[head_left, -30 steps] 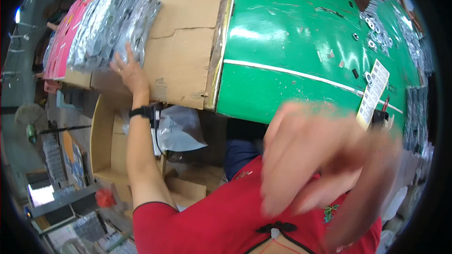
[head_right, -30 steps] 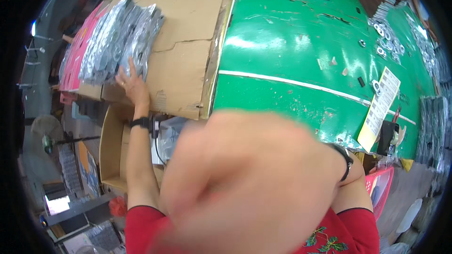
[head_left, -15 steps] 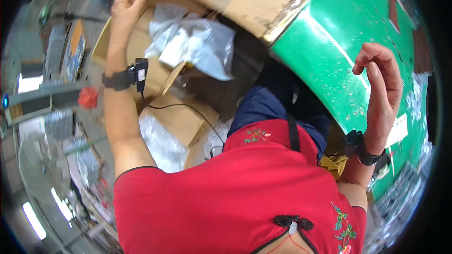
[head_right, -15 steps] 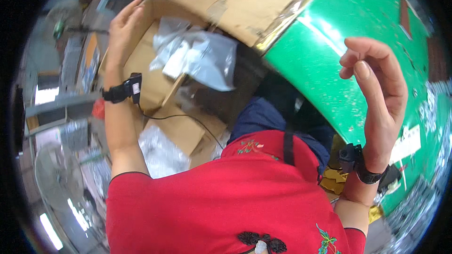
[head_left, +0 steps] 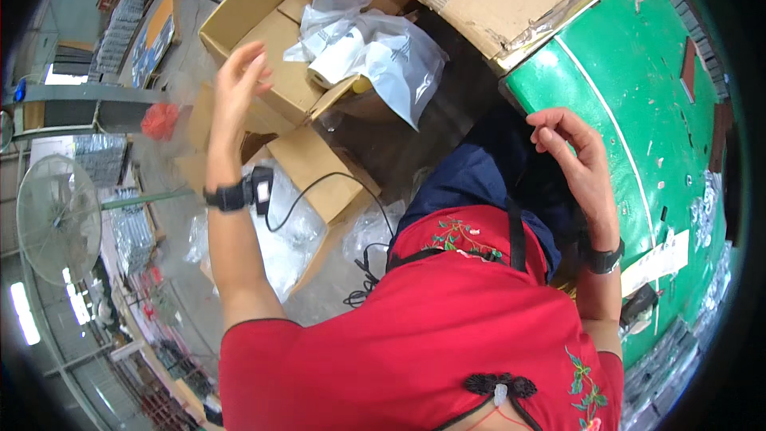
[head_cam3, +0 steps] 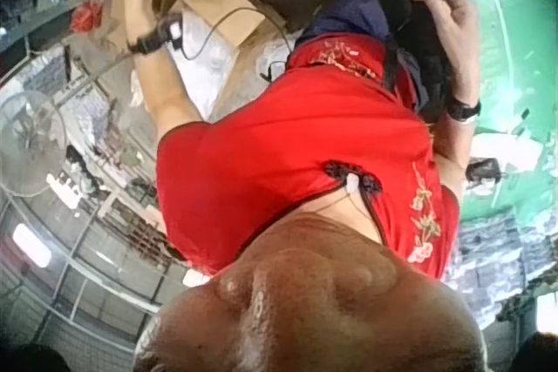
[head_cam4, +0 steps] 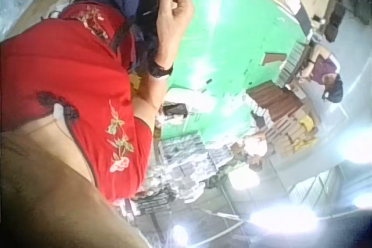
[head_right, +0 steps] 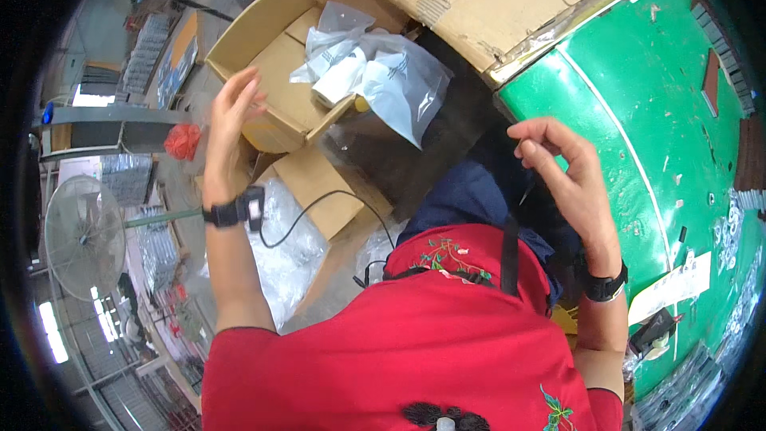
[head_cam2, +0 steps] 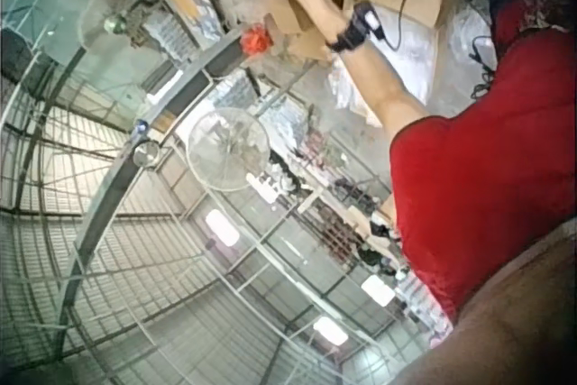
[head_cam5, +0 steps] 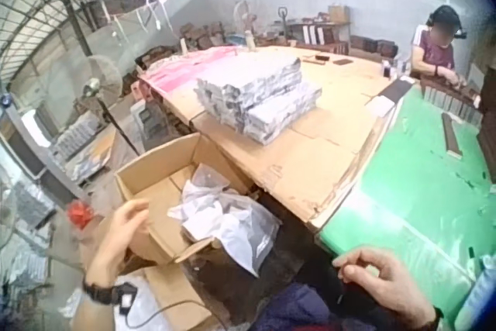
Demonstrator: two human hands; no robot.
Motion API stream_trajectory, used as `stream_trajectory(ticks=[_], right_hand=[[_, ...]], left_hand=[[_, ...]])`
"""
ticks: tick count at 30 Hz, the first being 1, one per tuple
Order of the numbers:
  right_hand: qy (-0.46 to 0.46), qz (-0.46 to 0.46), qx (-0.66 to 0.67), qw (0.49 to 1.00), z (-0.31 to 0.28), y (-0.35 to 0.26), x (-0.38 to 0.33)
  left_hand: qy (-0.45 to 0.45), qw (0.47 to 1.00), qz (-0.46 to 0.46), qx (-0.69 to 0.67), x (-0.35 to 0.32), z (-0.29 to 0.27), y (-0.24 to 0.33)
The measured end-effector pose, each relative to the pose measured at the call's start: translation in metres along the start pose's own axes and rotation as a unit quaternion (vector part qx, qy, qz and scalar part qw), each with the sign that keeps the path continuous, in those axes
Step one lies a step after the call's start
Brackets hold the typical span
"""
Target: Packaging wooden furniture components into plastic bags and sealing them with tape.
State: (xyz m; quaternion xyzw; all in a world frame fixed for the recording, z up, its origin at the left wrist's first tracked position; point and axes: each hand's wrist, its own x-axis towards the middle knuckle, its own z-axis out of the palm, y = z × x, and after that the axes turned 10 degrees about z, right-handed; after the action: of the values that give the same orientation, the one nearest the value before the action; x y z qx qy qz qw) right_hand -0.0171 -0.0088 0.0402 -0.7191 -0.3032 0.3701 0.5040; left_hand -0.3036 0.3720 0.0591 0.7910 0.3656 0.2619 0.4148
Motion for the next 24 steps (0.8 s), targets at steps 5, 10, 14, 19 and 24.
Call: stream_trajectory(ticks=[5,10,14,19,24], right_hand=[[0.065,0.020,-0.029,0.997,-0.004,-0.001,-0.023],[0.129,0.082,0.015,0.988,-0.018,0.023,-0.053],[0.199,0.171,0.059,0.963,-0.020,0.041,-0.072],[0.120,0.133,0.026,0.983,-0.006,0.025,-0.016],[0.011,-0.018,-0.032,0.999,0.023,0.000,0.048]], left_hand=[[-0.094,0.977,0.057,0.180,0.170,0.084,-0.128],[-0.134,0.825,0.015,0.549,0.233,0.014,-0.326],[-0.030,0.929,0.055,0.364,0.221,0.113,-0.217],[0.014,0.946,0.300,0.120,0.183,0.064,-0.026],[-0.177,0.919,0.352,0.014,0.101,0.056,0.085]])
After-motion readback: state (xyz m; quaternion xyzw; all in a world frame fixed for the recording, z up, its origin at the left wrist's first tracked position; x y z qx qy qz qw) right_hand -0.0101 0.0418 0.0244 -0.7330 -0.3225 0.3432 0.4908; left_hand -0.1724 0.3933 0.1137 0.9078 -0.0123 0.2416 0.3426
